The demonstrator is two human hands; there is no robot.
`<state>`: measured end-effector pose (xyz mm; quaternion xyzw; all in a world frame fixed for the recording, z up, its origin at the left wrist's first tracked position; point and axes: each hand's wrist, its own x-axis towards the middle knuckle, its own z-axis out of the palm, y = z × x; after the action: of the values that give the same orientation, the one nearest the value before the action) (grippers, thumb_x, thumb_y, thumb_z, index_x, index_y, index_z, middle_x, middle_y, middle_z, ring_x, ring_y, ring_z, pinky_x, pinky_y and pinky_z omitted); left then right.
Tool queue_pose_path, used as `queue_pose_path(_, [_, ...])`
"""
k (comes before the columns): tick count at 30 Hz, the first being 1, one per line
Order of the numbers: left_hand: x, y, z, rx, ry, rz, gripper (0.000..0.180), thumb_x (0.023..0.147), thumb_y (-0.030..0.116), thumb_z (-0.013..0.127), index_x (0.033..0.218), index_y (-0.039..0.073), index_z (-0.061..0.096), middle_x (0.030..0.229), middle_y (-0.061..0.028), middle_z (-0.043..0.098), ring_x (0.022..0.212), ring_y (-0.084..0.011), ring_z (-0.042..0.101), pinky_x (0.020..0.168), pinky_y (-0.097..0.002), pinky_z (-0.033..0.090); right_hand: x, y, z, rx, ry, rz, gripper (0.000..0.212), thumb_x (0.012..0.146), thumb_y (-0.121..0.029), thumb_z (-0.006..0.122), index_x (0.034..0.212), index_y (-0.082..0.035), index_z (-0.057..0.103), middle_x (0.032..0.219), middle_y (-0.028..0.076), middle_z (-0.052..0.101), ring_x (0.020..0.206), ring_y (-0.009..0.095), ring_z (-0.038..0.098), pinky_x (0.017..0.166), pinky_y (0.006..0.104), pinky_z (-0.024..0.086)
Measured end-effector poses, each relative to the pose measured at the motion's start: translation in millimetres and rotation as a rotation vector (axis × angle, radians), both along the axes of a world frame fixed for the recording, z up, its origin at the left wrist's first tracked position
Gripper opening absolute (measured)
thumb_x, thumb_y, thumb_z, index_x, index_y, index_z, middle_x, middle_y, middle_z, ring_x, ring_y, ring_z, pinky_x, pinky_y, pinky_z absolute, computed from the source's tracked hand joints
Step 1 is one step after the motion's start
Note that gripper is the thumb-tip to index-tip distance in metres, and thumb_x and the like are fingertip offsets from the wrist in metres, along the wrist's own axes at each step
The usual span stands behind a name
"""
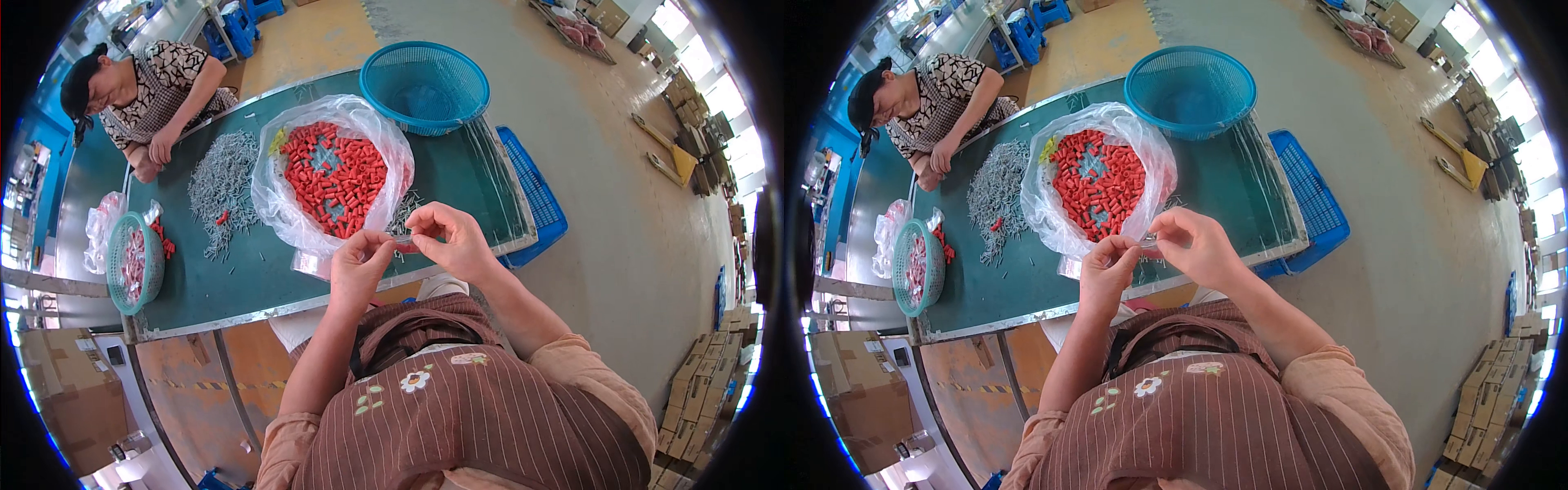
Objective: Assembling small red plastic housings with metal pins on a factory workbench.
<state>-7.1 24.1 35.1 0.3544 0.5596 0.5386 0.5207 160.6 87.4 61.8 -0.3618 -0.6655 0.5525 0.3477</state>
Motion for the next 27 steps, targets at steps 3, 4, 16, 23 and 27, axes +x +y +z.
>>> queue_pose_path(3, [-1.2, 0.1, -3.6, 0.009, -0.017, -0.004, 0.005, 0.087, 0.009, 0.066, 0.089, 0.006, 0.062, 0.066, 0.0072, 0.051, 0.050, -0.0002, 0.039, 0.045, -0.0174, 0.027, 1.8, 0.9, 0.7, -0.039, 0.038, 0.000, 0.015, 0.082, 0.000, 0.060, 0.097, 0.000, 0.059, 0.079, 0.001, 0.059, 0.073, 0.007, 0.057, 0.069, 0.0238, 0.048])
queue_pose_path(4, [-1.0, 0.2, -3.0, 0.009, -0.016, -0.007, 0.005, 0.087, 0.009, 0.066, 0.089, 0.006, 0.062, 0.066, 0.0072, 0.051, 0.050, -0.0002, 0.039, 0.045, -0.0174, 0.027, 3.2, 1.4, 0.4, -0.039, 0.040, -0.003, 0.015, 0.082, 0.000, 0.060, 0.097, 0.000, 0.059, 0.079, 0.001, 0.059, 0.073, 0.007, 0.057, 0.069, 0.0238, 0.048])
queue_pose_path(16, [4.4, 1.1, 1.2, 0.058, -0.006, 0.012, 0.005, 0.088, 0.009, 0.065, 0.090, 0.006, 0.062, 0.067, 0.0068, 0.051, 0.050, -0.0005, 0.040, 0.045, -0.0173, 0.028, 4.2, 0.8, -2.7, 0.001, 0.049, 0.019, 0.022, 0.083, 0.008, 0.058, 0.103, -0.001, 0.056, 0.089, 0.001, 0.056, 0.081, 0.006, 0.053, 0.073, 0.0209, 0.046])
queue_pose_path(23, [5.1, -1.8, 7.4, 0.085, -0.030, 0.052, 0.004, 0.088, 0.009, 0.064, 0.088, 0.006, 0.062, 0.067, 0.0077, 0.052, 0.053, 0.0005, 0.040, 0.047, -0.0165, 0.028, -5.5, -2.9, 0.4, 0.123, 0.028, -0.002, 0.023, 0.080, 0.004, 0.060, 0.102, -0.002, 0.057, 0.086, 0.002, 0.059, 0.078, 0.008, 0.057, 0.072, 0.0234, 0.047])
queue_pose_path(27, [6.2, -2.1, 12.3, 0.075, -0.040, 0.037, 0.003, 0.088, 0.009, 0.064, 0.087, 0.006, 0.063, 0.069, 0.0080, 0.053, 0.055, 0.0012, 0.041, 0.048, -0.0161, 0.029, -8.9, -2.8, 0.4, 0.141, 0.025, -0.036, 0.022, 0.079, 0.001, 0.063, 0.100, -0.003, 0.058, 0.084, 0.003, 0.062, 0.077, 0.010, 0.060, 0.072, 0.0252, 0.048])
